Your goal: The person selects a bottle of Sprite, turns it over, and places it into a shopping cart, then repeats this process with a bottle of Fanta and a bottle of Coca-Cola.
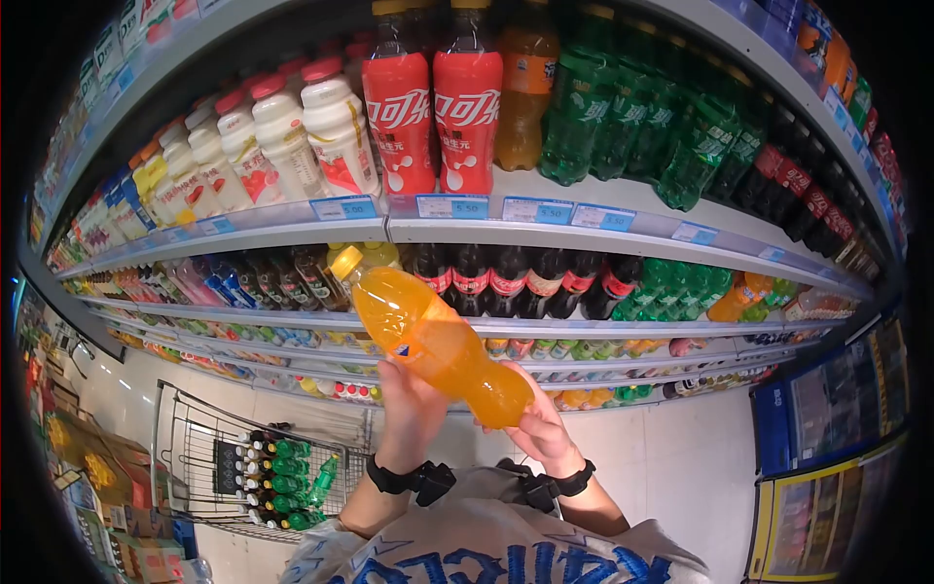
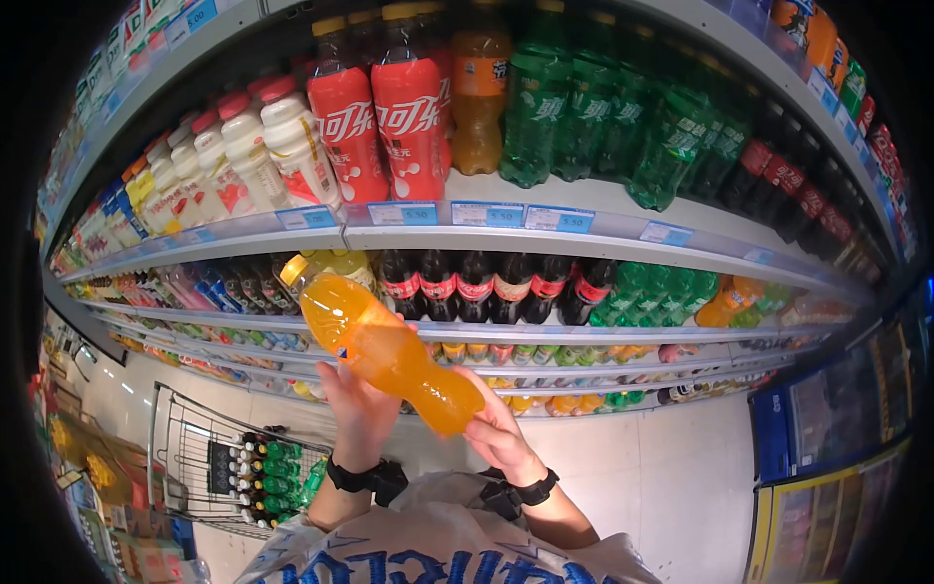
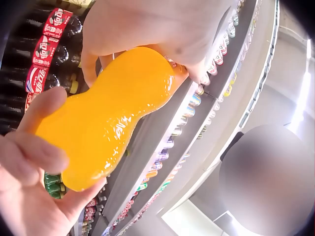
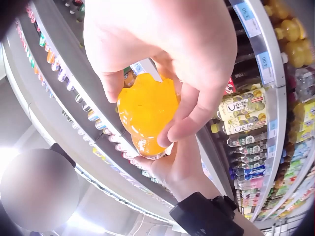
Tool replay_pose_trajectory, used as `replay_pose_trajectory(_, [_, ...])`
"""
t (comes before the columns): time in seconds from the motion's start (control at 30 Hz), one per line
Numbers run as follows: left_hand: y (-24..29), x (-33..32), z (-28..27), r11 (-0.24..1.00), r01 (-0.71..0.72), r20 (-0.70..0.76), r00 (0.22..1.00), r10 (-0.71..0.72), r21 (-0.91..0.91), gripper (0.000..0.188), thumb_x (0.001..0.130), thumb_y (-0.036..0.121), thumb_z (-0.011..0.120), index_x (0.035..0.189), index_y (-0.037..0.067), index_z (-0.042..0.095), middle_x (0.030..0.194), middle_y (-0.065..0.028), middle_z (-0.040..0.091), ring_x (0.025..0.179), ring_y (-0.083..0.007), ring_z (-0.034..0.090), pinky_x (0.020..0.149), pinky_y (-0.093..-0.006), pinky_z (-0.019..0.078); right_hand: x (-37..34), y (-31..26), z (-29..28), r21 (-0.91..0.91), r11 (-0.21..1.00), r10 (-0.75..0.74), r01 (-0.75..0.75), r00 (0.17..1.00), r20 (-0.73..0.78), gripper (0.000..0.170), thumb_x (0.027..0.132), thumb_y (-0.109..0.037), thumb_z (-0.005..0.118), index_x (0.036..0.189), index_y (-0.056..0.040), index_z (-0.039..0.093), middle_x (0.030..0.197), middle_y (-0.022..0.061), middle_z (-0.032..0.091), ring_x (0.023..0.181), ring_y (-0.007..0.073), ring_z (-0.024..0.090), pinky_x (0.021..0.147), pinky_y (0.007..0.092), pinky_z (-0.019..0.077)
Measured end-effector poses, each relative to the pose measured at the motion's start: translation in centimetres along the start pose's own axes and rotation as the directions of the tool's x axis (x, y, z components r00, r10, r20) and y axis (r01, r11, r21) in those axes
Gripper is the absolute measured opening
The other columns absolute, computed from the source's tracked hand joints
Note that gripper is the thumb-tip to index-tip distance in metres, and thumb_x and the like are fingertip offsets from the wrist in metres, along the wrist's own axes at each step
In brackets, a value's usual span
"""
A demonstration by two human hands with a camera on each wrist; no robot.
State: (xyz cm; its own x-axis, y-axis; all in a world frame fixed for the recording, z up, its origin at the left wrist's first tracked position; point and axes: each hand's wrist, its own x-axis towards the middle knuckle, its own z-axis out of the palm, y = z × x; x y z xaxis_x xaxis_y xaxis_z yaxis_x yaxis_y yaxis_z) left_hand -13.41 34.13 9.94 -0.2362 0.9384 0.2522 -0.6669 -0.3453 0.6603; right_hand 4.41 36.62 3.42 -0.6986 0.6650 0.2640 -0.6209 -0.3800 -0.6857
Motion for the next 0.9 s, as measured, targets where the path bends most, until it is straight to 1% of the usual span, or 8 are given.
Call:
replay_pose_trajectory(0.17, [0.1,0.1,0.3,0.995,0.039,-0.133,0.990,-0.051,-0.090,0.076,0.092,0.070,0.040,0.142,0.013,0.039,0.136,-0.0121,0.051,0.124,-0.0295,0.050,0.103,-0.0531,0.0417,0.0,-0.6,0.8,-0.190,0.982,-0.003,-0.013,0.997,-0.083,0.077,0.092,-0.022,0.062,0.153,-0.0024,0.018,0.149,0.0130,0.038,0.130,0.0224,0.047,0.095,0.0395,0.0482])
replay_pose_trajectory(0.27, [0.0,0.1,0.1,0.988,-0.006,-0.126,0.992,-0.013,-0.156,0.073,0.093,0.070,0.036,0.139,0.014,0.041,0.132,-0.0122,0.053,0.121,-0.0295,0.052,0.101,-0.0530,0.0428,0.1,0.0,-0.2,-0.056,0.998,-0.005,0.005,1.000,-0.006,0.076,0.096,-0.038,0.057,0.153,-0.0048,0.020,0.143,0.0146,0.045,0.124,0.0260,0.053,0.094,0.0393,0.0495])
replay_pose_trajectory(0.33, [0.0,0.2,-0.3,0.970,-0.036,0.024,0.999,0.043,-0.241,0.074,0.093,0.071,0.034,0.139,0.014,0.041,0.131,-0.0125,0.053,0.120,-0.0298,0.053,0.101,-0.0533,0.0425,0.2,0.3,-1.0,0.274,0.936,0.172,-0.221,0.966,0.194,0.080,0.096,-0.059,0.046,0.151,-0.0046,0.024,0.135,0.0162,0.052,0.115,0.0301,0.058,0.091,0.0410,0.0509])
replay_pose_trajectory(0.47, [0.2,-0.2,0.3,0.967,-0.011,0.027,0.999,0.019,-0.255,0.074,0.094,0.071,0.033,0.141,0.014,0.041,0.129,-0.0125,0.054,0.120,-0.0296,0.053,0.101,-0.0530,0.0424,-0.5,0.8,-0.3,0.318,0.920,0.185,-0.229,0.969,0.164,0.089,0.092,-0.071,0.035,0.148,-0.0027,0.029,0.128,0.0178,0.057,0.107,0.0327,0.062,0.088,0.0428,0.0518])
replay_pose_trajectory(0.53, [0.5,-0.4,0.6,0.986,0.018,0.118,0.993,0.002,-0.167,0.075,0.093,0.069,0.040,0.143,0.013,0.037,0.135,-0.0115,0.049,0.125,-0.0289,0.048,0.105,-0.0497,0.0405,-0.7,0.9,-0.9,0.212,0.952,0.190,-0.220,0.970,0.150,0.083,0.094,-0.064,0.043,0.147,-0.0007,0.031,0.129,0.0171,0.056,0.110,0.0309,0.061,0.088,0.0431,0.0514])
replay_pose_trajectory(0.67, [0.5,-0.6,0.7,1.000,0.006,0.109,0.994,-0.005,-0.005,0.076,0.094,0.070,0.035,0.143,0.012,0.039,0.135,-0.0131,0.050,0.125,-0.0294,0.050,0.102,-0.0514,0.0414,-0.6,0.5,-0.9,0.103,0.990,0.084,-0.097,0.989,0.122,0.076,0.095,-0.051,0.053,0.147,0.0001,0.032,0.129,0.0156,0.056,0.112,0.0296,0.060,0.089,0.0428,0.0508])
replay_pose_trajectory(0.73, [0.5,-0.9,0.6,0.997,0.029,-0.075,0.997,-0.023,0.070,0.076,0.095,0.068,0.037,0.143,0.010,0.038,0.138,-0.0134,0.048,0.127,-0.0287,0.048,0.105,-0.0487,0.0398,-0.8,0.3,-1.4,0.075,0.997,0.017,-0.023,0.997,0.076,0.072,0.091,-0.028,0.064,0.148,0.0011,0.030,0.134,0.0134,0.053,0.117,0.0265,0.057,0.092,0.0423,0.0498])
replay_pose_trajectory(0.9, [0.6,-0.6,1.3,1.000,-0.022,-0.015,1.000,0.022,-0.016,0.071,0.097,0.061,0.039,0.143,0.007,0.038,0.138,-0.0137,0.048,0.128,-0.0280,0.047,0.107,-0.0466,0.0382,-0.4,-0.8,-0.4,-0.222,0.975,-0.014,0.003,0.999,-0.048,0.076,0.085,-0.007,0.066,0.150,-0.0009,0.027,0.141,0.0115,0.047,0.124,0.0229,0.052,0.095,0.0421,0.0489])
